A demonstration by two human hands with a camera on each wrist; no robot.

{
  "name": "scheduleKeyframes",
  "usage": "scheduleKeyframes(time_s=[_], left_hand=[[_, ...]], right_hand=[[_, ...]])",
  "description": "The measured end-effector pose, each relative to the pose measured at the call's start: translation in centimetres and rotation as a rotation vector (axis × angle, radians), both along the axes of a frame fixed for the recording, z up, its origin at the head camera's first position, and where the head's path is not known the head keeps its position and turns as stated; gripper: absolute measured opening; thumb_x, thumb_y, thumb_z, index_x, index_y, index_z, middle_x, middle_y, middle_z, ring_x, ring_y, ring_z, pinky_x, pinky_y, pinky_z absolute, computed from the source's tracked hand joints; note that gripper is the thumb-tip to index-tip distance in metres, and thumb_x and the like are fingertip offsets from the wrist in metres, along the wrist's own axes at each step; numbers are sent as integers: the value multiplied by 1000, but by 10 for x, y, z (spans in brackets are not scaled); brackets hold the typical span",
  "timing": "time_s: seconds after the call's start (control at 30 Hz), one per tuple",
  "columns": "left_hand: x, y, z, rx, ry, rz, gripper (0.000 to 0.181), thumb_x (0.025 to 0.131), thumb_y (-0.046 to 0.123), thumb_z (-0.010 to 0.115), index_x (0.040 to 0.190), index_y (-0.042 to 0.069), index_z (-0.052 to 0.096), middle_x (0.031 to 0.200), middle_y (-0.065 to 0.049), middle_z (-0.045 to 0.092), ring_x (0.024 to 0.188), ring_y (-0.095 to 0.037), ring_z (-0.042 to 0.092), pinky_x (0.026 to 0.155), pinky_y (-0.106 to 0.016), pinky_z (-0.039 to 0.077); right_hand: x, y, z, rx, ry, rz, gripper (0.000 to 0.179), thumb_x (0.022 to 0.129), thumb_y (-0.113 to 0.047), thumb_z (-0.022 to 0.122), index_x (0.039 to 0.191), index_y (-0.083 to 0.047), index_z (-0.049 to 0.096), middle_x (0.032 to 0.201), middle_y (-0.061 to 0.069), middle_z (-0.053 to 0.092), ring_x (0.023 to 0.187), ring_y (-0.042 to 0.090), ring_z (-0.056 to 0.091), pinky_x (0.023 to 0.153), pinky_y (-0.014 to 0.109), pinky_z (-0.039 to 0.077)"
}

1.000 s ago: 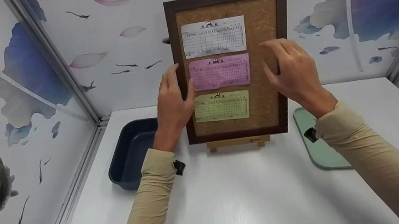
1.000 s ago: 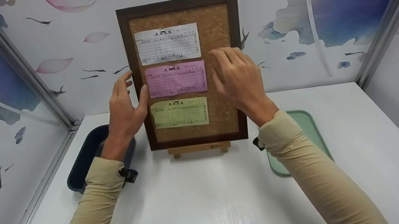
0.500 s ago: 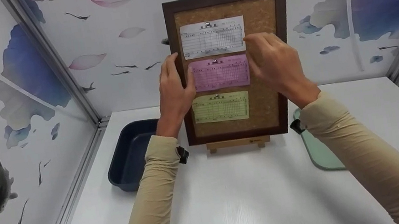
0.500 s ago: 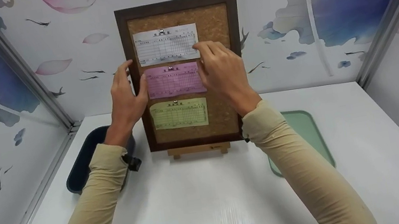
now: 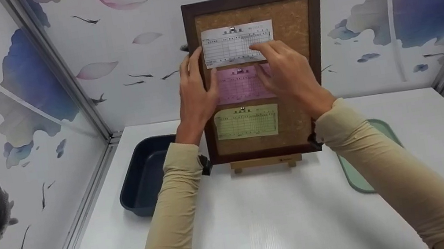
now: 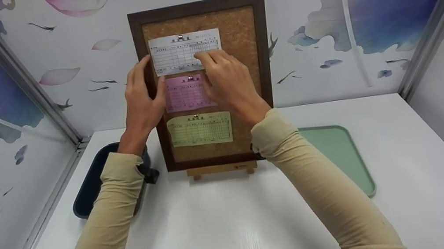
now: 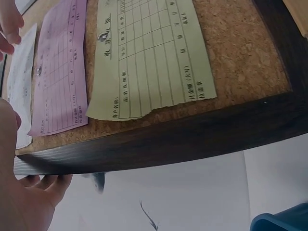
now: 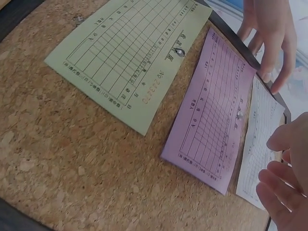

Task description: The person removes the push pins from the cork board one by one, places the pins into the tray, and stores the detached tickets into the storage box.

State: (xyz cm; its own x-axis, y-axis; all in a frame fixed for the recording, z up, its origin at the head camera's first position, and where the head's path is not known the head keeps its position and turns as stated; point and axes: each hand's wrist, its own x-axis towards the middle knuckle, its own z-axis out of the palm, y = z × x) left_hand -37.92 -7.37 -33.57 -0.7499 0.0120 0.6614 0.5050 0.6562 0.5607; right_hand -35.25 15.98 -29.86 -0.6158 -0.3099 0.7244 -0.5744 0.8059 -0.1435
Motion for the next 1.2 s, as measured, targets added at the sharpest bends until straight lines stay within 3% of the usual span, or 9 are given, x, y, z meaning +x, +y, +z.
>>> scheduleKeyframes(time_s=[0.27,0.5,0.73,1.0,1.2], left_hand=[[-2,1,9,36,-39,-10,67,110,31,60,171,22,34,173,-14,34,160,-33,40,126,-51,42],[-3,0,17,48,-88,-24,64,110,35,60,169,25,37,174,-13,32,163,-32,33,128,-52,39],[-5,-3,26,67,-94,-53,60,109,36,61,165,23,43,174,-13,31,165,-30,29,129,-49,37],[-8,-4,24,149,-39,-90,48,108,28,63,153,13,54,164,-11,43,162,-23,33,133,-41,30],[-10,0,20,180,-20,-99,37,109,26,63,141,7,60,155,-14,49,156,-24,40,131,-39,32]], right_hand=[[-5,-13,5,-16,-60,5,42,103,-15,71,145,-8,64,143,17,69,132,34,67,109,52,56],[-11,-19,10,-19,-67,0,41,105,-18,68,145,-8,63,137,16,71,126,34,69,102,52,59],[-18,-19,17,-32,-80,-10,41,106,-18,66,145,-8,62,131,15,73,115,34,71,91,53,61],[-28,-24,25,-44,-112,-33,41,106,-22,66,144,-8,63,123,13,73,102,30,70,84,50,60],[-33,-28,33,-45,-140,-65,40,107,-23,66,145,-9,63,116,13,72,97,28,67,83,50,57]])
